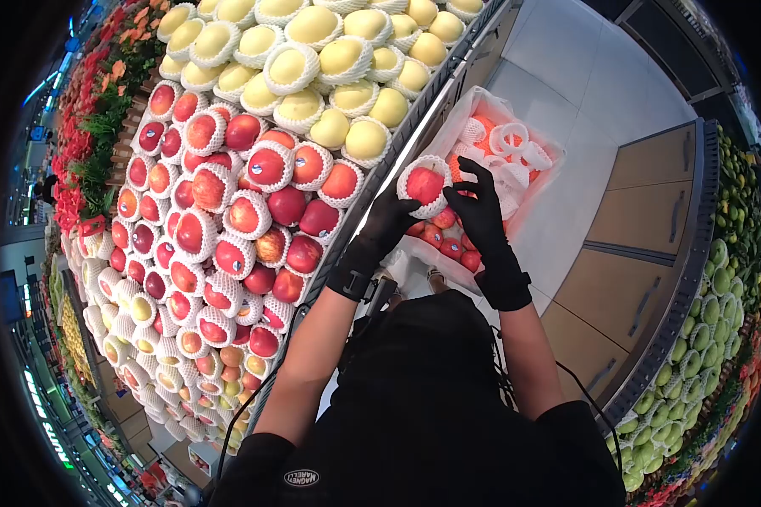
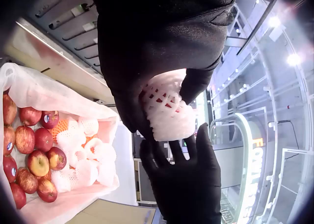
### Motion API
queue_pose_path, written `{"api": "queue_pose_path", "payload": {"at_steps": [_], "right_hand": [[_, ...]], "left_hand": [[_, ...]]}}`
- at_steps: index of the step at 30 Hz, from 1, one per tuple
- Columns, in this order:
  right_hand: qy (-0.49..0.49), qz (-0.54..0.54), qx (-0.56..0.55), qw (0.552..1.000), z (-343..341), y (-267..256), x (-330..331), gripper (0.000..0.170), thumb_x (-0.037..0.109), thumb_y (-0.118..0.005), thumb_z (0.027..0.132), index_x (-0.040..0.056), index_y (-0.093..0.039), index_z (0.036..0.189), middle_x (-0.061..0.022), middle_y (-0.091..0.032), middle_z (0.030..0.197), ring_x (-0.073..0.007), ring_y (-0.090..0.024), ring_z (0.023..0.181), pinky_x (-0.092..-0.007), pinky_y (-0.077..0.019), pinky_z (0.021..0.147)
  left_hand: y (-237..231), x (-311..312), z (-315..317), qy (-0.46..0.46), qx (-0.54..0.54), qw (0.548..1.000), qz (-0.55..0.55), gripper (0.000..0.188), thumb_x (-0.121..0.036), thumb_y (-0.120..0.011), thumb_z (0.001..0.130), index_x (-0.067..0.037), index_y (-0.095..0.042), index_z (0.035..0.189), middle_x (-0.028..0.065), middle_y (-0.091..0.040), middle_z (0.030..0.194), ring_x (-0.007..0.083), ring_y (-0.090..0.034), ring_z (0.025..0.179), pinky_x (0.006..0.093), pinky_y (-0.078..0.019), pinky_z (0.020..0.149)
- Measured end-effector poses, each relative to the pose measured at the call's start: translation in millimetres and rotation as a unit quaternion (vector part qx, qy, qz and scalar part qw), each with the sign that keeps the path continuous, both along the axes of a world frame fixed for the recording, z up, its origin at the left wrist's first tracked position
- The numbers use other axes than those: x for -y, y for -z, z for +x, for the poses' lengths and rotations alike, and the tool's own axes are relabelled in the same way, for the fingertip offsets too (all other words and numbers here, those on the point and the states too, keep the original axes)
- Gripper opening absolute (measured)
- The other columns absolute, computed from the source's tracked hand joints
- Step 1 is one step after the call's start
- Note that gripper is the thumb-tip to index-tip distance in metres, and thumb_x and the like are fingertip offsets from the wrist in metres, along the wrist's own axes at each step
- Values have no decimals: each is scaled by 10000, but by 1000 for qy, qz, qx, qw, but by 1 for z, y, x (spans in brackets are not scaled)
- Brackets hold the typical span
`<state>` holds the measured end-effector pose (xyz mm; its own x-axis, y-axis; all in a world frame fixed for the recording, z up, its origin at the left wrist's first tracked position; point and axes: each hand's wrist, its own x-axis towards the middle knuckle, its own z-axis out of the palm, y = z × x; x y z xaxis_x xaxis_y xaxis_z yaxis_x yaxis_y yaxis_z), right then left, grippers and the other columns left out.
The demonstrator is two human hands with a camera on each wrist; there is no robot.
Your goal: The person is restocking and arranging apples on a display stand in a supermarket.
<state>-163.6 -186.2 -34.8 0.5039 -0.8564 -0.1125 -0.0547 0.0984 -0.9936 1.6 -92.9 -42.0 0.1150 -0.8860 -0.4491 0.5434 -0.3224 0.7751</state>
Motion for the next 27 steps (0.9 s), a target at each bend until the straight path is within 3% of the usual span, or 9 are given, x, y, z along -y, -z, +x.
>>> {"api": "queue_pose_path", "payload": {"at_steps": [7, 10, 11, 13, 15, 16, 18, 26, 27], "right_hand": [[-97, 98, 42, 990, 36, -19, -16, 547, 241, -646, 901, 4, -448, 1353, -116, -560, 1250, -206, -567, 1116, -336, -498, 918], [-127, 164, 89, 974, 49, -28, -24, 550, 248, -656, 889, -3, -459, 1337, -135, -577, 1203, -210, -597, 1063, -336, -524, 854], [-135, 181, 96, 970, 53, -30, -27, 545, 239, -666, 883, 3, -466, 1332, -143, -582, 1182, -209, -611, 1036, -333, -534, 829], [-136, 197, 93, 966, 62, -43, -37, 537, 230, -654, 891, 19, -460, 1346, -133, -589, 1151, -191, -614, 996, -327, -535, 808], [-151, 190, 101, 965, 71, -44, -43, 528, 222, -639, 902, 39, -453, 1361, -125, -594, 1123, -174, -612, 954, -322, -534, 793], [-164, 175, 109, 965, 76, -36, -45, 523, 219, -629, 908, 52, -448, 1370, -122, -594, 1111, -167, -608, 933, -319, -533, 788], [-170, 182, 122, 961, 86, -33, -52, 478, 207, -603, 924, 73, -472, 1364, -92, -582, 1082, -137, -581, 851, -302, -518, 776], [-93, -257, -28, 961, 102, -60, -81, 409, 72, -654, 870, 75, -556, 1267, -51, -542, 1095, -147, -545, 866, -286, -482, 799], [-97, -241, -27, 965, 104, -66, -86, 423, 89, -670, 855, 66, -555, 1262, -69, -540, 1098, -161, -547, 865, -292, -485, 784]], "left_hand": [[-56, -42, 8, -49, 90, 986, -129, 658, -35, -612, 784, -22, -405, 1408, 97, -558, 1284, 212, -565, 1161, 342, -486, 968], [-44, -65, 26, -80, 26, 990, -113, 643, -50, -664, 794, -33, -441, 1396, 118, -561, 1299, 244, -573, 1164, 355, -488, 964], [-39, -73, 32, -45, 207, 967, -144, 613, -66, -681, 799, -34, -466, 1373, 128, -561, 1300, 258, -576, 1161, 360, -490, 961], [-37, -87, 43, 28, 542, 820, -182, 557, -97, -713, 808, -35, -517, 1325, 148, -562, 1302, 285, -583, 1155, 371, -494, 955], [-40, -95, 44, -8, 302, 936, -181, 575, -303, -595, 942, 0, -393, 1387, 153, -496, 1348, 295, -535, 1224, 413, -503, 990], [-44, -99, 45, -11, 289, 940, -181, 583, -313, -586, 949, -2, -376, 1396, 157, -488, 1354, 305, -530, 1230, 428, -510, 985], [-60, -104, 42, -102, -80, 977, -170, 610, -296, -583, 958, -21, -309, 1429, 165, -453, 1383, 331, -511, 1249, 474, -531, 964], [-66, -117, 51, -219, 91, 955, -179, 726, -73, -734, 815, -34, -332, 1418, 136, -471, 1366, 270, -515, 1235, 418, -509, 987], [-61, -116, 52, -235, 120, 950, -169, 765, -56, -764, 781, -25, -336, 1414, 126, -477, 1357, 254, -505, 1241, 399, -496, 1001]]}}
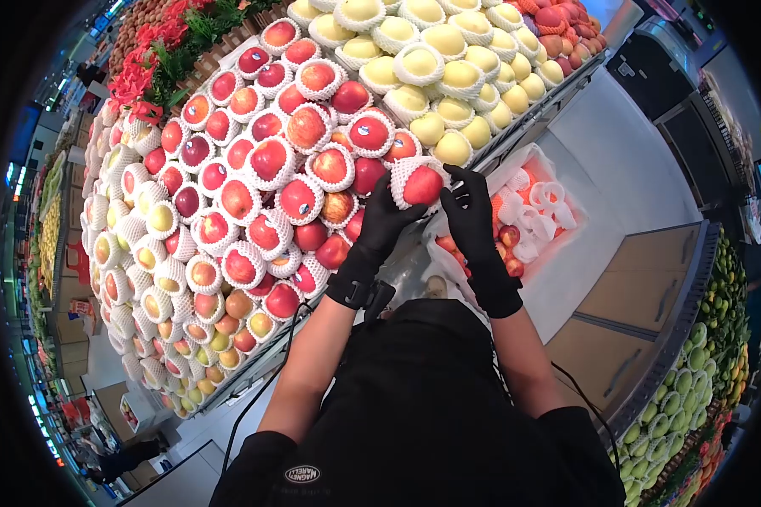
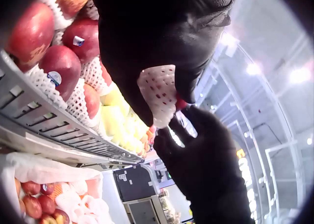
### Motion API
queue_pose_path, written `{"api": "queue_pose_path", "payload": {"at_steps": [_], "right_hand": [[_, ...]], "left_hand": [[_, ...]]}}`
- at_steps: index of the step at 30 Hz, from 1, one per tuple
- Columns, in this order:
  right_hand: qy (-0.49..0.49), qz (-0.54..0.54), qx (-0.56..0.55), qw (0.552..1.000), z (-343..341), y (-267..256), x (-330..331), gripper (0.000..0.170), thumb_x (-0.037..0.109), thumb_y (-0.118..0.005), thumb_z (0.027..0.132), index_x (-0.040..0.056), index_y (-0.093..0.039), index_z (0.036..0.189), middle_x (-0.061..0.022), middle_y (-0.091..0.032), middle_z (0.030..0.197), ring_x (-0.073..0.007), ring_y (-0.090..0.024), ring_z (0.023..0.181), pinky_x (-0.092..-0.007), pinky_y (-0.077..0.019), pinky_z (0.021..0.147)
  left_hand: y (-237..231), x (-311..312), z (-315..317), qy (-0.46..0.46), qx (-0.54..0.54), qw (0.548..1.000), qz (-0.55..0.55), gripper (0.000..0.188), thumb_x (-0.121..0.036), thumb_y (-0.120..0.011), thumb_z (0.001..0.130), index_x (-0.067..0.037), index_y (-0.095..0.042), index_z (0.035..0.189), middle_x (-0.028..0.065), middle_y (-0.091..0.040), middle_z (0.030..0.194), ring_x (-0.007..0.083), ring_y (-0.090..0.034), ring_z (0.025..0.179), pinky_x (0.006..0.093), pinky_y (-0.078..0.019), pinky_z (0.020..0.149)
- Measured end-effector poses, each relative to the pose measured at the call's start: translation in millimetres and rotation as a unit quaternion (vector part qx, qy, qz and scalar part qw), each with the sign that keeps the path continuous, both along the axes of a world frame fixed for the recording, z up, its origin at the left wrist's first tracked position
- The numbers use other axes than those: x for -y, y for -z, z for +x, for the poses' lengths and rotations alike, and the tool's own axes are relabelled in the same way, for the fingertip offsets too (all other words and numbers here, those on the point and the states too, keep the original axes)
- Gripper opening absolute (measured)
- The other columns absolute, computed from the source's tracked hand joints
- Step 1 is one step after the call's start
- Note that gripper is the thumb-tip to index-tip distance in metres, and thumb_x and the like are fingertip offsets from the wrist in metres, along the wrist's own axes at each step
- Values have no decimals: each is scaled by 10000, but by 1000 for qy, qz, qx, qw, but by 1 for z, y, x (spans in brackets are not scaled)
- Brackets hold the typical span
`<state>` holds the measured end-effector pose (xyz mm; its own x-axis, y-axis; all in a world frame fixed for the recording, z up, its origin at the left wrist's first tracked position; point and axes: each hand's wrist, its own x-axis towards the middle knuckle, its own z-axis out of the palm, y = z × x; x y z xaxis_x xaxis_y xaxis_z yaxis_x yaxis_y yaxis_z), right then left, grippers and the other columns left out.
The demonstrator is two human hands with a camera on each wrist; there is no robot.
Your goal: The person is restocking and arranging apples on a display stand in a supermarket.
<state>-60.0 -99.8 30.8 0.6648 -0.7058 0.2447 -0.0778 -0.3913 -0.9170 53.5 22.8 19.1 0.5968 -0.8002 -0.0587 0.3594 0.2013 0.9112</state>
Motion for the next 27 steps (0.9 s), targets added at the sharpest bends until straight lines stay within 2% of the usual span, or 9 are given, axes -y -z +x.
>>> {"api": "queue_pose_path", "payload": {"at_steps": [2, 4, 8, 10, 16, 20, 24, 25, 27], "right_hand": [[-6, 34, -3, 999, 7, -14, -15, 458, 124, -701, 824, 46, -554, 1251, -107, -535, 1106, -189, -552, 864, -304, -491, 756], [-41, 135, 22, 990, 12, -16, -18, 532, 170, -714, 839, 22, -501, 1304, -120, -551, 1179, -191, -583, 987, -307, -495, 840], [-99, 359, 81, 924, 18, -12, -10, 575, 185, -678, 878, -14, -428, 1356, -131, -566, 1244, -206, -572, 1123, -334, -478, 950], [-140, 479, 181, 848, 16, -10, -8, 574, 164, -662, 879, -16, -412, 1363, -138, -552, 1265, -230, -576, 1135, -355, -483, 955], [-227, 506, 214, 804, 19, -14, -9, 643, 119, -650, 854, 11, -351, 1413, -147, -525, 1300, -262, -575, 1147, -387, -482, 981], [-237, 447, 155, 849, 31, -18, -16, 674, 154, -670, 854, 13, -343, 1426, -135, -532, 1297, -234, -557, 1169, -367, -471, 987], [-238, 276, 55, 930, 43, -51, -40, 705, 219, -647, 894, 15, -282, 1462, -133, -434, 1398, -233, -449, 1284, -355, -385, 1064], [-257, 295, 47, 919, 46, -53, -45, 711, 229, -627, 908, 18, -254, 1475, -134, -376, 1446, -234, -378, 1341, -360, -327, 1102], [-301, 344, 50, 888, 57, -60, -51, 716, 240, -623, 912, 20, -248, 1480, -135, -374, 1450, -233, -362, 1353, -361, -310, 1111]], "left_hand": [[1, 3, -2, -46, 90, 995, 1, 812, -5, -790, 730, -26, -353, 1414, 126, -468, 1376, 244, -492, 1257, 385, -466, 1024], [-10, 1, -10, -74, 172, 982, -31, 781, 15, -770, 745, -33, -366, 1412, 132, -469, 1384, 240, -489, 1264, 378, -467, 1023], [-38, -13, -18, -75, 254, 964, 18, 845, -39, -833, 705, -20, -370, 1411, 119, -444, 1411, 225, -490, 1257, 379, -452, 1026], [-41, -20, -11, -94, 338, 936, 35, 896, -99, -867, 674, -20, -368, 1414, 132, -447, 1402, 242, -487, 1261, 384, -450, 1020], [-64, -30, -2, -112, 380, 918, 22, 989, -220, -893, 653, -2, -328, 1435, 183, -432, 1404, 300, -445, 1301, 407, -389, 1064], [-71, -38, 2, -101, 398, 911, 49, 960, -136, -885, 659, 0, -328, 1429, 166, -434, 1411, 264, -454, 1293, 408, -404, 1066], [-78, -51, 9, -154, 551, 810, 128, 907, -137, -856, 690, 3, -341, 1423, 216, -444, 1397, 340, -473, 1280, 416, -398, 1058], [-81, -57, 12, -139, 519, 831, 146, 904, -162, -861, 674, 1, -359, 1408, 233, -457, 1371, 379, -468, 1270, 426, -395, 1054], [-84, -68, 21, -170, 553, 798, 169, 900, -191, -872, 654, 0, -380, 1384, 232, -470, 1350, 383, -478, 1252, 432, -397, 1050]]}}
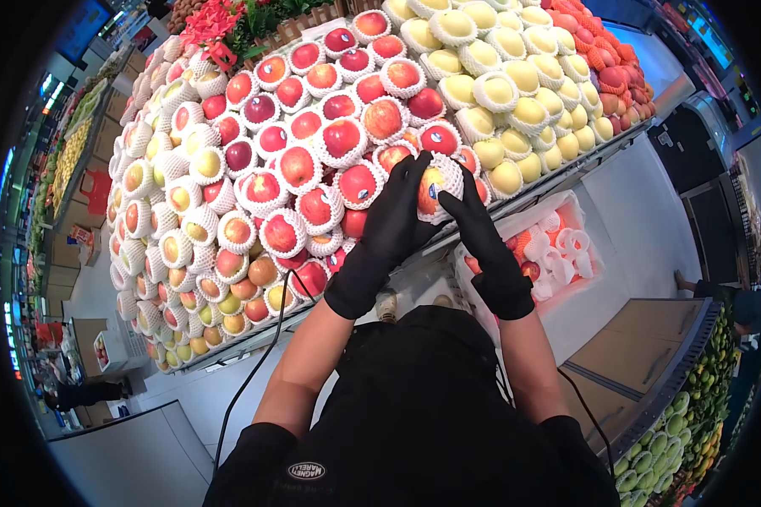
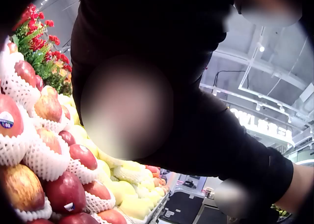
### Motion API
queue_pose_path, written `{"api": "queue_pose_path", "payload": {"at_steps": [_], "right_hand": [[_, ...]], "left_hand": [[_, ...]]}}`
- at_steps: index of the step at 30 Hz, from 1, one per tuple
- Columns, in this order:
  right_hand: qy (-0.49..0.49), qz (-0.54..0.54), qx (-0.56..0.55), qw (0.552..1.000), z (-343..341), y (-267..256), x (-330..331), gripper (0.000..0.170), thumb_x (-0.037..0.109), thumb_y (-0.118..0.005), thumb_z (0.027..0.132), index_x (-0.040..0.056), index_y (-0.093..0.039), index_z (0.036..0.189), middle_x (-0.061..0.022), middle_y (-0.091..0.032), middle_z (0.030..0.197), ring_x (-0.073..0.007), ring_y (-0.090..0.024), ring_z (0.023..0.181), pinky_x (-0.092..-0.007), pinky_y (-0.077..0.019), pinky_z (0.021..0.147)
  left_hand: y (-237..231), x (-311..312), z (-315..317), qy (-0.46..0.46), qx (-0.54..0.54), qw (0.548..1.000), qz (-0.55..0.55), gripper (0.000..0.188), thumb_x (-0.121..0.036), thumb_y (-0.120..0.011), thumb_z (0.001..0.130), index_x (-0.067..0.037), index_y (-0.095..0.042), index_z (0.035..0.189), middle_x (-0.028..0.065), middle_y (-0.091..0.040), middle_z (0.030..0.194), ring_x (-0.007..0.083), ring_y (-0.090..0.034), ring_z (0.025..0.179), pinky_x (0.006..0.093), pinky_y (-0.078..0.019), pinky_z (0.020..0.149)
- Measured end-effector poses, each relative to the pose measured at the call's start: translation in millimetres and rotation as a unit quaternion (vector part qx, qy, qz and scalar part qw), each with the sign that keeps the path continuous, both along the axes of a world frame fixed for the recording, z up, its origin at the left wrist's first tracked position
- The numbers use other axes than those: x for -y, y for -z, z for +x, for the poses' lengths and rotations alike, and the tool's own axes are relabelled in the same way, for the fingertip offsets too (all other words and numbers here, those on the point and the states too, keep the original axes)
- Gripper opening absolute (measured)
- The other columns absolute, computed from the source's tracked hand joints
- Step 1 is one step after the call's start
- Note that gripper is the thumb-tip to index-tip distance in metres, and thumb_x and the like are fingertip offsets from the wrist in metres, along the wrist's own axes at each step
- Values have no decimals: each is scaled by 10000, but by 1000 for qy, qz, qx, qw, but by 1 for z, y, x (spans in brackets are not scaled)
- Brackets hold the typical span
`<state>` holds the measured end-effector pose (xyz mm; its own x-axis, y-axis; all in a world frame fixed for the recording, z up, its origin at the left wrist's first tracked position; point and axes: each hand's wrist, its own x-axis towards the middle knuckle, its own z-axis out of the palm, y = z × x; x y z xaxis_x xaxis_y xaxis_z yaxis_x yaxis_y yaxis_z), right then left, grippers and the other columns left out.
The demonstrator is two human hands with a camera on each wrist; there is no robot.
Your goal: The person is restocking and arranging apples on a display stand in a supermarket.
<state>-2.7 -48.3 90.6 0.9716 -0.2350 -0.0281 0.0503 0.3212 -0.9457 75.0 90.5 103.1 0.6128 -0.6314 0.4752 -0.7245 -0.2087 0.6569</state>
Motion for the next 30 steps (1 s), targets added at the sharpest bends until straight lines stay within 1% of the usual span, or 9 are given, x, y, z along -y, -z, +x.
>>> {"api": "queue_pose_path", "payload": {"at_steps": [3, 6, 7, 11, 13, 16, 23, 27, 30], "right_hand": [[-60, -31, 46, 997, 28, 5, -8, 718, 254, -604, 922, 44, -233, 1498, -135, -358, 1467, -230, -340, 1369, -361, -290, 1124], [-102, -15, 98, 990, 59, 2, -19, 705, 249, -607, 925, 64, -249, 1503, -126, -363, 1466, -228, -352, 1363, -359, -305, 1116], [-99, -27, 78, 992, 60, -14, -29, 659, 238, -602, 934, 87, -281, 1489, -102, -403, 1431, -197, -445, 1263, -350, -375, 1058], [-113, -124, 73, 983, 73, -2, -33, 562, 238, -626, 929, 90, -391, 1418, -53, -485, 1340, -137, -526, 1047, -320, -467, 911], [-113, -149, 42, 981, 72, -2, -34, 552, 229, -646, 918, 92, -414, 1400, -51, -500, 1323, -143, -529, 1054, -316, -476, 896], [-128, -150, 32, 980, 70, 4, -35, 487, 179, -663, 906, 82, -481, 1347, -36, -540, 1270, -120, -563, 979, -290, -499, 837], [-97, -123, 5, 988, 52, 26, -15, 421, 174, -645, 918, 60, -532, 1307, -47, -600, 1166, -106, -597, 929, -283, -516, 809], [-59, -71, -23, 995, 28, 35, 8, 396, 194, -634, 928, 26, -539, 1274, -40, -609, 1134, -106, -607, 920, -275, -517, 791], [-21, -73, -30, 997, 13, 58, 23, 378, 204, -637, 928, 36, -555, 1257, -36, -614, 1088, -102, -617, 885, -255, -514, 756]], "left_hand": [[-14, -16, 14, -68, 103, 992, 20, 842, -224, -887, 619, -4, -443, 1299, 222, -518, 1272, 375, -528, 1173, 429, -419, 1021], [-17, -43, 45, -63, 55, 996, -16, 831, -210, -895, 611, -7, -455, 1286, 191, -554, 1219, 344, -561, 1132, 412, -448, 986], [-18, -56, 59, -92, 96, 991, -27, 826, -210, -896, 612, -2, -453, 1278, 182, -558, 1189, 335, -569, 1110, 403, -458, 967], [-24, -130, 140, -176, 139, 974, 8, 864, -196, -895, 580, -4, -435, 1285, 180, -549, 1176, 338, -556, 1109, 408, -452, 971], [-19, -165, 182, -214, 200, 955, 43, 868, -200, -899, 555, -5, -440, 1265, 184, -544, 1179, 343, -555, 1087, 424, -453, 956], [-30, -180, 209, -274, 126, 935, 187, 903, -311, -931, 491, -21, -490, 1224, 198, -582, 1133, 367, -568, 1067, 441, -463, 928], [16, -199, 242, -246, 17, 920, 304, 986, -415, -909, 543, -18, -469, 1332, 236, -589, 1219, 374, -563, 1142, 441, -465, 961], [27, -212, 249, -145, 19, 963, 227, 927, -372, -862, 657, 17, -422, 1374, 227, -579, 1268, 382, -559, 1167, 432, -449, 987], [33, -214, 247, -191, 43, 952, 233, 880, -353, -860, 665, 9, -444, 1350, 225, -576, 1262, 365, -543, 1188, 435, -428, 1010]]}}
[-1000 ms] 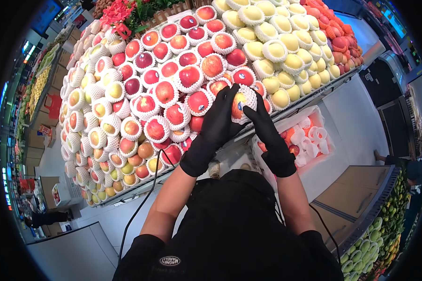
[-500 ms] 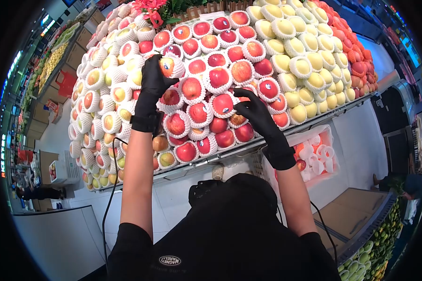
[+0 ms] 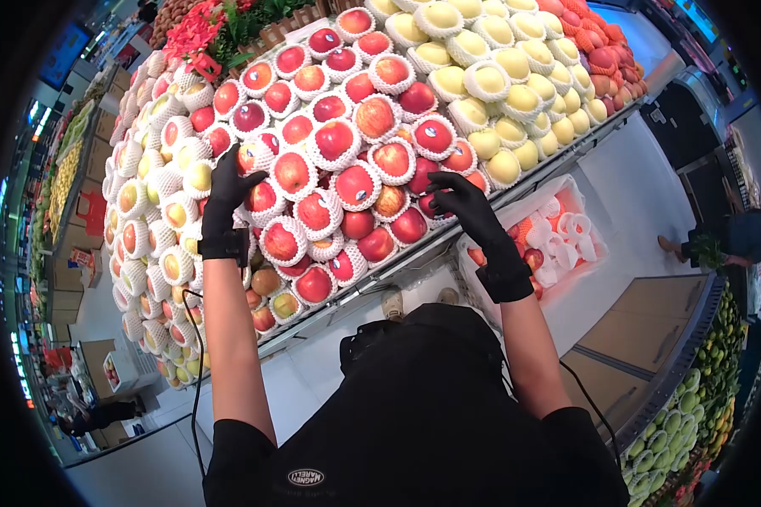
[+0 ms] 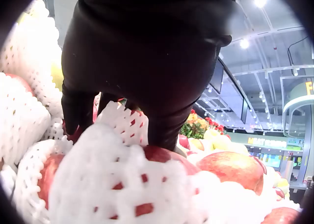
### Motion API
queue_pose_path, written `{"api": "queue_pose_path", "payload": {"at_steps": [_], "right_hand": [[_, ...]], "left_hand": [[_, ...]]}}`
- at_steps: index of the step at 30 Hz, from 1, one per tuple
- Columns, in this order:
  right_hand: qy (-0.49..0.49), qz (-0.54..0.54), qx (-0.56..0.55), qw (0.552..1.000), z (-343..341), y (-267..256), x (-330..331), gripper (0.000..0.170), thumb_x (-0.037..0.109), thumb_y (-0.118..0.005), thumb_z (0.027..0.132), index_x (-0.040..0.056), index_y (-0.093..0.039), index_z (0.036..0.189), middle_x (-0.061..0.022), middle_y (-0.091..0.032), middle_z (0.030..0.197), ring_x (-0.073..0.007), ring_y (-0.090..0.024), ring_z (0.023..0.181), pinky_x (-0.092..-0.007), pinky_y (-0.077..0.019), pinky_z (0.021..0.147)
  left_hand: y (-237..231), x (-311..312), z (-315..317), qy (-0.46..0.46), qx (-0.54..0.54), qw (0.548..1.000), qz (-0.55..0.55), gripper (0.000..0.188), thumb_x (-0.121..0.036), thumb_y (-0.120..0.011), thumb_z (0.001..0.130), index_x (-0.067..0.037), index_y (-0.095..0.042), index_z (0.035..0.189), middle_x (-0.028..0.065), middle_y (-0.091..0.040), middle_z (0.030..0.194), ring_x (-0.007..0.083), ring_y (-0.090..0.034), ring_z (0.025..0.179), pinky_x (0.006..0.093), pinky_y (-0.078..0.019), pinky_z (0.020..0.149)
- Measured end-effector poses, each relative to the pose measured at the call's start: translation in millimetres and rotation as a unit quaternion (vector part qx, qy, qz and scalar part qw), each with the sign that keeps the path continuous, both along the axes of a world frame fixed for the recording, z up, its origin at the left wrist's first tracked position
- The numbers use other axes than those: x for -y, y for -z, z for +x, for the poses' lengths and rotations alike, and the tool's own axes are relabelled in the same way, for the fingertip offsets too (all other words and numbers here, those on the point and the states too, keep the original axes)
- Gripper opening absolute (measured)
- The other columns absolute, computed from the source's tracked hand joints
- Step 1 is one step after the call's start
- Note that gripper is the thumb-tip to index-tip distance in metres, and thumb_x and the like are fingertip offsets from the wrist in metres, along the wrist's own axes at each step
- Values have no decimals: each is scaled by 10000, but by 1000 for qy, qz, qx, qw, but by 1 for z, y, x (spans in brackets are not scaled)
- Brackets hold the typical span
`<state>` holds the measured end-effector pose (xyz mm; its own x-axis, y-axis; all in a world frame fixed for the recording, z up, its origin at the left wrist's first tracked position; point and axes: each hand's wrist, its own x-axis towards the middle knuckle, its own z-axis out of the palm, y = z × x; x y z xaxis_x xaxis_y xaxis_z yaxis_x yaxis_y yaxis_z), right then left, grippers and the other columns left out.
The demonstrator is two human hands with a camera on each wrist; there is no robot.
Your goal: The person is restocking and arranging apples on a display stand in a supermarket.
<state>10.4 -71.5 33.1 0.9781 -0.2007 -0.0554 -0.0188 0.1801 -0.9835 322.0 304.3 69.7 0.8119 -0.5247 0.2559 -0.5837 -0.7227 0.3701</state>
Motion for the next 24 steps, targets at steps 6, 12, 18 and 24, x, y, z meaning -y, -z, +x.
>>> {"api": "queue_pose_path", "payload": {"at_steps": [6, 12, 18, 24], "right_hand": [[91, 8, -36, 995, -45, 44, 36, 356, 173, -624, 925, 30, -572, 1247, -56, -655, 1008, -124, -636, 852, -275, -533, 750], [155, -50, -211, 964, -118, 130, 69, 202, 197, -616, 882, 5, -644, 937, -72, -647, 833, -139, -615, 716, -298, -498, 630], [141, -280, -309, 898, -214, 247, 90, 149, 168, -618, 803, 30, -650, 850, -148, -640, 752, -263, -636, 686, -383, -511, 644], [312, -285, -334, 843, -277, 314, 99, 326, 125, -640, 733, 9, -625, 1038, -215, -650, 968, -367, -633, 947, -416, -506, 830]], "left_hand": [[-16, 0, 4, 4, 78, 997, 28, 911, -244, -861, 644, 28, -402, 1382, 244, -512, 1329, 377, -492, 1241, 428, -405, 1034], [-81, 126, -113, 56, 10, 986, -153, 553, -91, -690, 869, -27, -465, 1369, 137, -546, 1321, 256, -522, 1212, 380, -423, 1016], [-18, 244, -202, 171, -172, 951, -193, 512, -63, -705, 854, -33, -515, 1329, 100, -613, 1209, 172, -598, 1052, 316, -480, 914], [74, 328, -284, 250, -329, 897, -155, 439, -50, -698, 853, -13, -552, 1265, 85, -647, 1105, 144, -613, 963, 290, -500, 859]]}}
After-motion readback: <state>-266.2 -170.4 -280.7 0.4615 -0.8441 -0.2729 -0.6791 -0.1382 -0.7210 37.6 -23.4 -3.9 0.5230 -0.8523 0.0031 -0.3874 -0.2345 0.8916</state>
